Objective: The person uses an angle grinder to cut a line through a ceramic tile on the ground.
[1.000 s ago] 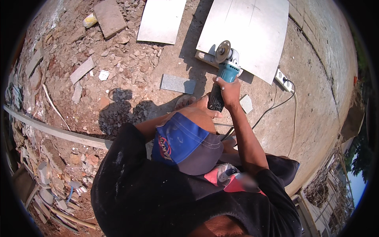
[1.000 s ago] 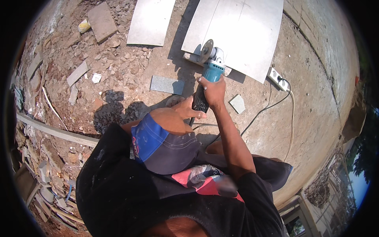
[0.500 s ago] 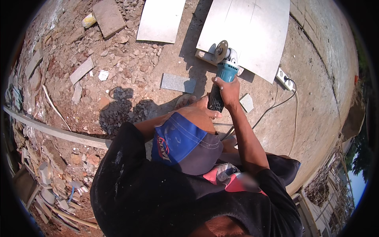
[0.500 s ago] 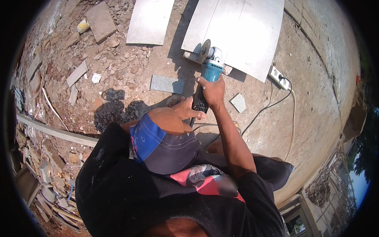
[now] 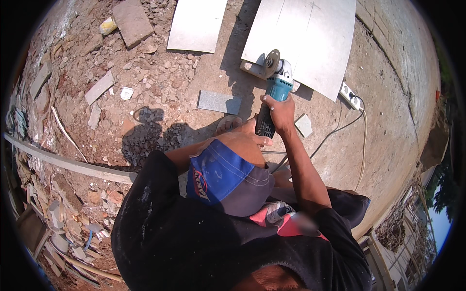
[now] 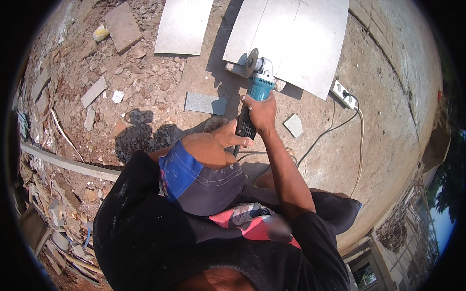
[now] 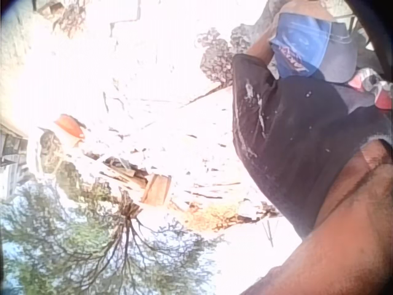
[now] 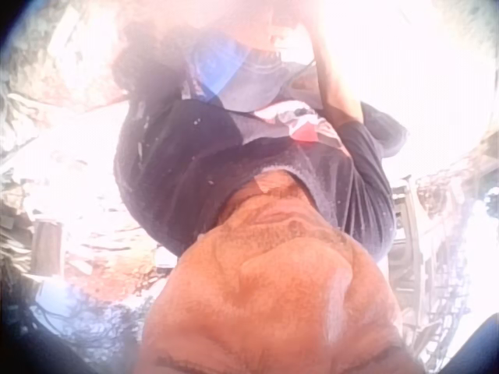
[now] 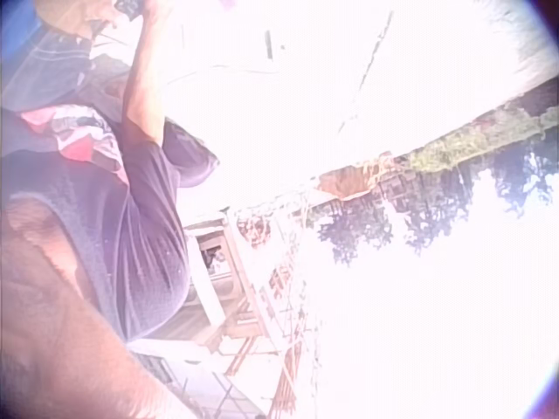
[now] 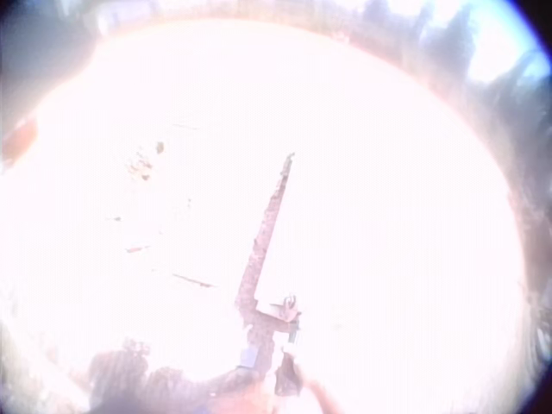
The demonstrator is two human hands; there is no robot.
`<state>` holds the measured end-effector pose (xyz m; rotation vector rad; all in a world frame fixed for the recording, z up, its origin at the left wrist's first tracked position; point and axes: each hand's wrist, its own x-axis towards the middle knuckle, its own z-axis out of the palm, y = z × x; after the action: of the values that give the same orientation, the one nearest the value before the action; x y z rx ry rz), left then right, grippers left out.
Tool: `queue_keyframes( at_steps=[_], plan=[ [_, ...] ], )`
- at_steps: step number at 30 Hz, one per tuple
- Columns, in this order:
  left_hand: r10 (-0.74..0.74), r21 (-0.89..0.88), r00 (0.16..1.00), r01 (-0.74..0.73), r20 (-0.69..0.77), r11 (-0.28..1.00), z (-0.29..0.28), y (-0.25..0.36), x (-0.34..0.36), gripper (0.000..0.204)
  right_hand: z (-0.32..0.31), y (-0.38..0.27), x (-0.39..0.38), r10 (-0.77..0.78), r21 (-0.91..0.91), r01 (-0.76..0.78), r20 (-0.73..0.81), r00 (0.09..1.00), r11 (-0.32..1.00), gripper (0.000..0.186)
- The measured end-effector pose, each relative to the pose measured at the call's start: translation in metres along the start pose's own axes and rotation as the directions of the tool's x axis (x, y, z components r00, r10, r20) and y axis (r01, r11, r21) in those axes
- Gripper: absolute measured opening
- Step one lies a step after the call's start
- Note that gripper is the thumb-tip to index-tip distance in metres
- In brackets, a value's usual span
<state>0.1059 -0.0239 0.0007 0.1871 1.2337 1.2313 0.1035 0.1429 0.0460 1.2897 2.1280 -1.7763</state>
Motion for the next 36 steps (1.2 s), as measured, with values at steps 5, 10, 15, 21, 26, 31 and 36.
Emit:
queue_keyframes(
  at_steps=[5, 10, 15, 21, 26, 31, 36],
  plan=[
    [-0.060, 0.069, 0.998, 0.060, -0.002, 0.996, -0.001, 0.016, -0.006, 0.088, 0.001, -0.001, -0.001, 0.015, 0.011, -0.015, -0.011, 1.000, 1.000, 0.039],
    [-0.005, 0.040, 1.000, 0.005, 0.003, 0.999, 0.000, -0.001, 0.003, 0.088, 0.001, -0.001, -0.001, 0.010, -0.019, -0.011, -0.015, 1.000, 1.000, 0.039],
    [-0.040, -0.021, 0.999, 0.041, 0.025, 0.999, 0.000, 0.010, -0.004, 0.088, 0.000, 0.002, 0.003, 0.014, -0.043, -0.015, -0.027, 1.000, 0.999, 0.040],
    [0.028, -0.080, 0.998, -0.024, 0.055, 0.997, -0.001, -0.017, 0.016, 0.088, 0.000, -0.007, 0.001, 0.037, -0.053, -0.038, -0.019, 0.999, 0.998, 0.045],
    [0.087, -0.074, 0.995, -0.083, 0.049, 0.994, -0.001, -0.009, 0.015, 0.087, 0.000, -0.007, 0.004, 0.061, -0.024, -0.062, -0.019, 0.998, 0.998, 0.048],
    [0.032, -0.104, 0.999, -0.028, 0.041, 0.994, 0.000, 0.008, 0.005, 0.082, 0.000, -0.018, 0.003, 0.062, -0.028, -0.062, -0.009, 0.998, 0.998, 0.048],
    [0.062, -0.111, 0.998, -0.059, 0.024, 0.992, 0.000, 0.002, 0.010, 0.078, 0.001, -0.012, 0.008, 0.022, -0.008, -0.022, -0.014, 1.000, 1.000, 0.042]
  ],
)
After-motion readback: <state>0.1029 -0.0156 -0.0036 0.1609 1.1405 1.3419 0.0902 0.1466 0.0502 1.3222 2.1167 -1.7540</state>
